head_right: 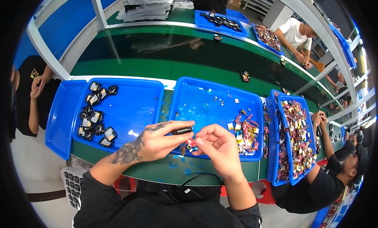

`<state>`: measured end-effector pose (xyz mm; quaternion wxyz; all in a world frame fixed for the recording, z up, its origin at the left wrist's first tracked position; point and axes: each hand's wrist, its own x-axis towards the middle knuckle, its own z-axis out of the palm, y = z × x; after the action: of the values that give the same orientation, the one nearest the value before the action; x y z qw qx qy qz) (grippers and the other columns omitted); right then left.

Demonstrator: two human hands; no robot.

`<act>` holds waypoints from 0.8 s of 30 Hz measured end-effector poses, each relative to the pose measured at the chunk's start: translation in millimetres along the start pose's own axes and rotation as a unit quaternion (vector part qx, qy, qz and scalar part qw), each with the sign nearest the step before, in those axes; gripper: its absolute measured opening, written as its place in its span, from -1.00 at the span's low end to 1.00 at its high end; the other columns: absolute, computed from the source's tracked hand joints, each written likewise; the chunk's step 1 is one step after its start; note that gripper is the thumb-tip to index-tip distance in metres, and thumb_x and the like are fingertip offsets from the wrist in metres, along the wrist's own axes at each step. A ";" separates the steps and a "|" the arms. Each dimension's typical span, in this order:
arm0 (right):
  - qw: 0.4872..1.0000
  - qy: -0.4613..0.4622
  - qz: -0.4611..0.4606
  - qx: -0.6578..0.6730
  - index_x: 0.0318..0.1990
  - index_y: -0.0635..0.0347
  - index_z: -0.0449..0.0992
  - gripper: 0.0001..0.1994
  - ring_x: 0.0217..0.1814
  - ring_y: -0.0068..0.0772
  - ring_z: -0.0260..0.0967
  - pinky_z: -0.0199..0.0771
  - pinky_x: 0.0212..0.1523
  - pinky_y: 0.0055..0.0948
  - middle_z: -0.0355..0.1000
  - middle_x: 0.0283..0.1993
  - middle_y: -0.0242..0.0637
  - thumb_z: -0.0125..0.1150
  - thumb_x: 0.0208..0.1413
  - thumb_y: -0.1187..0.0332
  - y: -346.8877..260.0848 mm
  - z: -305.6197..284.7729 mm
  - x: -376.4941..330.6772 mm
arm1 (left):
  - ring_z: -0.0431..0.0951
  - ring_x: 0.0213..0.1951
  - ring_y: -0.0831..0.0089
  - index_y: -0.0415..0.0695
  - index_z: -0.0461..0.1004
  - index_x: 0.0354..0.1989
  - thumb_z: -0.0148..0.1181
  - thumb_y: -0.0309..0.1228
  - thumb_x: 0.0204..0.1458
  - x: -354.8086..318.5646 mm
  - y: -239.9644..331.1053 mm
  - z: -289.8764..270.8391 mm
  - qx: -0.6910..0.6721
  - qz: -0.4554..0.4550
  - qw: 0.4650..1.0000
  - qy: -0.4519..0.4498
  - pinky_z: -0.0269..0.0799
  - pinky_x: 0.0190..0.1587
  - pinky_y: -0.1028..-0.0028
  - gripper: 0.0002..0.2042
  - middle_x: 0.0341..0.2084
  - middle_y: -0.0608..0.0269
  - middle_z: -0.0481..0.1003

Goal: Assembling small electronic components, specifically attaching small plastic pieces to a watch-like device.

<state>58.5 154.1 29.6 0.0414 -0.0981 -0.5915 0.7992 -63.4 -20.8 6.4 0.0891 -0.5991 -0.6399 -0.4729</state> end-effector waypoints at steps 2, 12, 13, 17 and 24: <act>0.995 0.050 -0.044 -0.076 -0.11 0.35 0.40 -0.77 -0.17 -0.56 0.44 0.62 -0.20 -0.51 0.45 -0.20 -0.26 0.21 0.07 0.60 5.2 4.0 -5.3 | 0.59 -0.12 0.17 -0.24 0.56 -0.13 0.26 -0.66 -0.17 0.2 2.0 0.5 0.025 0.002 1.000 0.001 0.58 -0.13 0.35 -0.67 -0.03 0.00 0.49; 0.951 0.106 -0.121 -0.264 -0.35 0.36 0.49 -0.91 -0.33 -0.59 0.43 0.53 -0.25 -0.61 0.46 -0.34 -0.30 0.29 -0.01 0.62 1.4 12.0 -13.9 | 0.59 -0.09 0.08 -0.31 0.58 -0.27 0.31 -0.56 -0.28 0.1 3.4 3.3 0.154 0.130 0.979 0.033 0.63 -0.20 0.36 -0.70 -0.12 -0.12 0.50; 0.960 0.084 -0.101 -0.248 -0.34 0.35 0.49 -0.92 -0.32 -0.59 0.43 0.52 -0.26 -0.60 0.46 -0.34 -0.29 0.28 0.00 0.61 -1.4 8.0 -14.1 | 0.59 -0.09 0.08 -0.31 0.58 -0.27 0.31 -0.56 -0.28 0.7 4.2 2.5 0.153 0.130 0.979 0.034 0.63 -0.20 0.36 -0.70 -0.12 -0.12 0.50; 0.938 0.004 -0.104 -0.330 -0.36 0.31 0.48 -0.94 -0.34 -0.56 0.43 0.48 -0.31 -0.56 0.43 -0.37 -0.29 0.25 0.02 0.59 -14.5 -4.1 -2.7 | 0.60 -0.15 0.16 -0.32 0.58 -0.27 0.29 -0.59 -0.20 -4.4 5.2 4.9 0.088 0.065 0.994 0.004 0.61 -0.22 0.39 -0.75 -0.13 -0.08 0.51; 0.789 -0.113 -0.252 -0.548 -0.28 0.28 0.46 -0.82 -0.33 -0.37 0.48 0.50 -0.33 -0.44 0.44 -0.32 -0.24 0.32 -0.05 0.58 -35.9 -6.1 0.4 | 0.56 -0.18 0.51 -0.32 0.55 -0.14 0.14 -0.52 0.14 -4.6 2.9 12.2 -0.460 -0.383 0.797 -0.084 0.48 -0.13 0.55 -0.82 -0.25 0.14 0.54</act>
<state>57.6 170.5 62.1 0.1140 0.1392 -0.9345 0.3070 -54.1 -15.8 -1.9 -0.4394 -0.3127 -0.5295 -0.6548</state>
